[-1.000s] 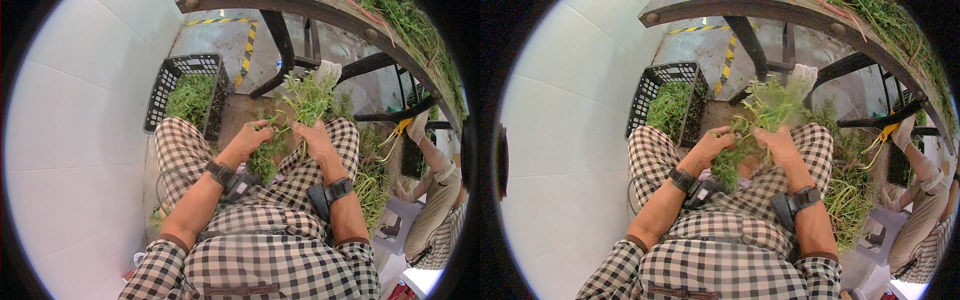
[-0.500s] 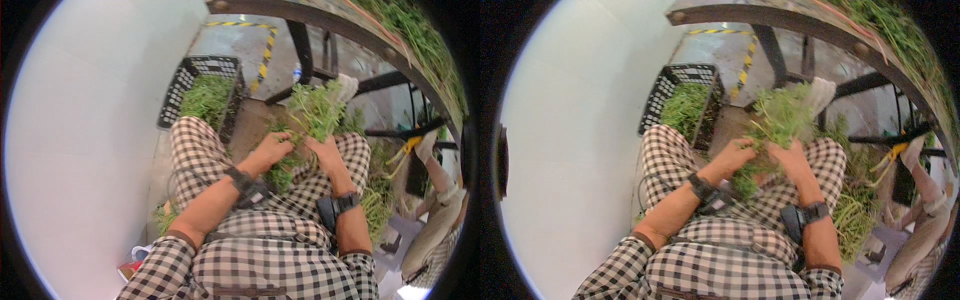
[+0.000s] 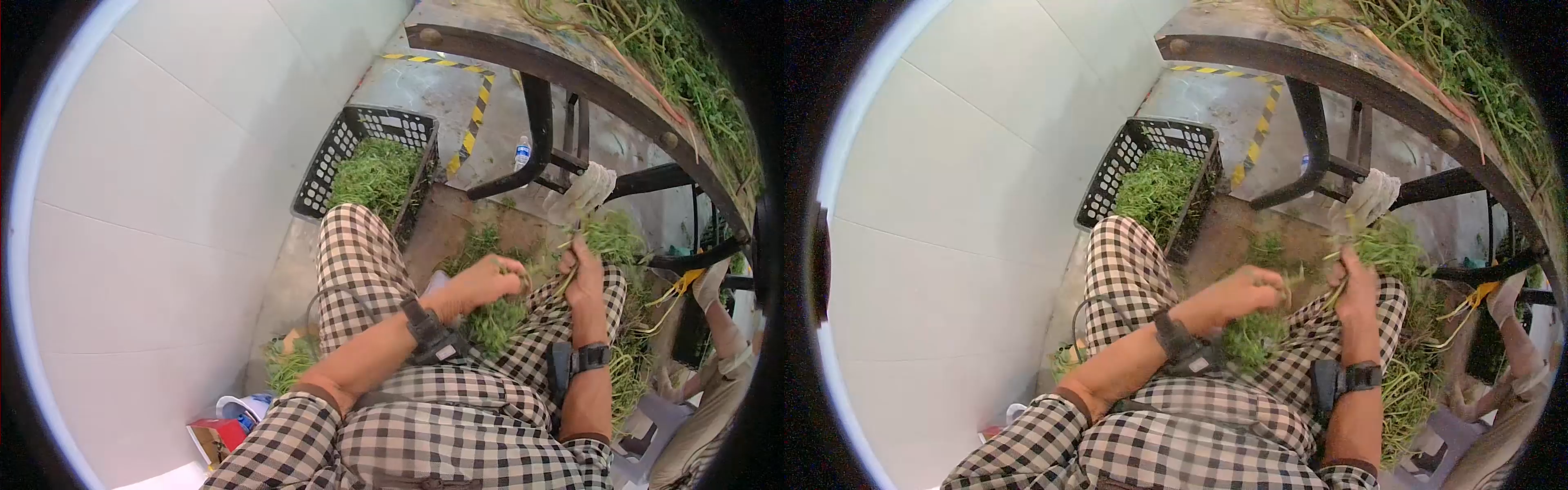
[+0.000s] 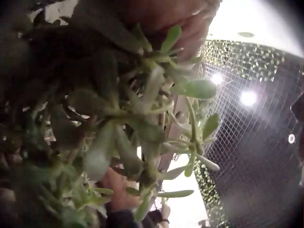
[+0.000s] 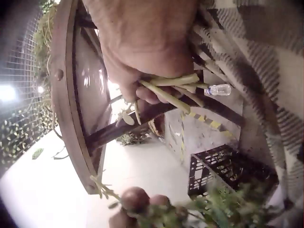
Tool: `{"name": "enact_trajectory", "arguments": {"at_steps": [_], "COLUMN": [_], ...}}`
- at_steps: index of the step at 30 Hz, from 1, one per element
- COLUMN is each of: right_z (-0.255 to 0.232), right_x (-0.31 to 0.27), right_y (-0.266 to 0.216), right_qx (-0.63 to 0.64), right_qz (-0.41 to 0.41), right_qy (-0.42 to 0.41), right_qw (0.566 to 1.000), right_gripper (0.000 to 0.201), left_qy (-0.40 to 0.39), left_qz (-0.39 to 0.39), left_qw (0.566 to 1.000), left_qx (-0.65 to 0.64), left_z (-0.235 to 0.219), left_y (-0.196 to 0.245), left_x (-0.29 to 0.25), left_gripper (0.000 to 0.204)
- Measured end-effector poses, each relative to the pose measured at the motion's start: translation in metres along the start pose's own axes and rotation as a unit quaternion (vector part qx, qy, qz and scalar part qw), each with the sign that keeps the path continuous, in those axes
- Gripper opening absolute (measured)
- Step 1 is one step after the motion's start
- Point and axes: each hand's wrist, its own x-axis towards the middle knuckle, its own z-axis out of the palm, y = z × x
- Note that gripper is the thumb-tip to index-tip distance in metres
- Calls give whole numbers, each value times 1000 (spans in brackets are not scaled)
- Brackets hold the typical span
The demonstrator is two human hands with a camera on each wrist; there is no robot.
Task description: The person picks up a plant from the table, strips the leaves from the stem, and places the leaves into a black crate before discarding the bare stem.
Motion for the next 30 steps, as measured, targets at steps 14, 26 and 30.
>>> {"name": "enact_trajectory", "arguments": {"at_steps": [14,26,30], "right_z": [29,30,40], "right_x": [-22,-23,-29], "right_y": [-6,-6,-10], "right_qx": [-108,-149,-145], "right_qz": [80,83,89], "right_qy": [-4,-15,-44], "right_qw": [991,985,984], "right_gripper": [18,21,19], "left_qy": [397,413,305], "left_qz": [195,175,217], "left_qw": [895,893,927], "left_qx": [-60,46,0], "left_z": [-151,-227,-161], "left_y": [79,95,83], "left_x": [-59,-64,-69], "left_gripper": [19,30,24]}}
